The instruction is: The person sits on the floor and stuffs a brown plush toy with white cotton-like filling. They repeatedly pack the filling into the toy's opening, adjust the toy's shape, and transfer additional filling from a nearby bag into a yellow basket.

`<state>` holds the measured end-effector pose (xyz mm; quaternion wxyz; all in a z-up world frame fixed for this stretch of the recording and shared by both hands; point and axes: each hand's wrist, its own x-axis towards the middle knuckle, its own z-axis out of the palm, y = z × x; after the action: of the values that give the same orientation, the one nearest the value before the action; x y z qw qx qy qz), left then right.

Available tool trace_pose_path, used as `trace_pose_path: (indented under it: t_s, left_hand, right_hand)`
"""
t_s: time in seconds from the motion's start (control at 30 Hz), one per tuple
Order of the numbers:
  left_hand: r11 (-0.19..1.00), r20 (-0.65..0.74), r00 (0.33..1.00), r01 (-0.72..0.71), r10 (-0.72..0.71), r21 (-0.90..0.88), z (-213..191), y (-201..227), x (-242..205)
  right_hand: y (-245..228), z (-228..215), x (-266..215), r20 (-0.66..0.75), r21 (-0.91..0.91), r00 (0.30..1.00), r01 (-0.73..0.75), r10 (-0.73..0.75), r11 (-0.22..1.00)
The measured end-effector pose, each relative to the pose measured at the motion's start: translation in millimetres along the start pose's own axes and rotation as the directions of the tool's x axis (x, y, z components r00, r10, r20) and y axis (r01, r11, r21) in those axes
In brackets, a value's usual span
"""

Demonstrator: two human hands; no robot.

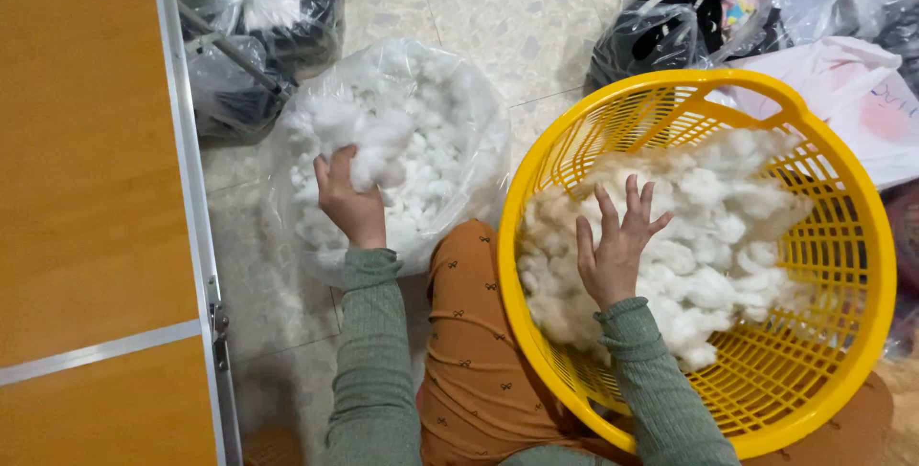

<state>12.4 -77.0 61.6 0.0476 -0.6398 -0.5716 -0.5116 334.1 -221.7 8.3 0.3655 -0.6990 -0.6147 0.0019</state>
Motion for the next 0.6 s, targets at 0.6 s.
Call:
trace_pose_path:
  t_s: [0.6]
  left_hand:
    - [0.972,0.821,0.524,-0.075,0.228,-0.222,61.5,214.1,-74.2]
  right_hand:
    - [45.9,-30.3,-10.5,-0.306,0.115,0.908,-0.262,0.285,0.958]
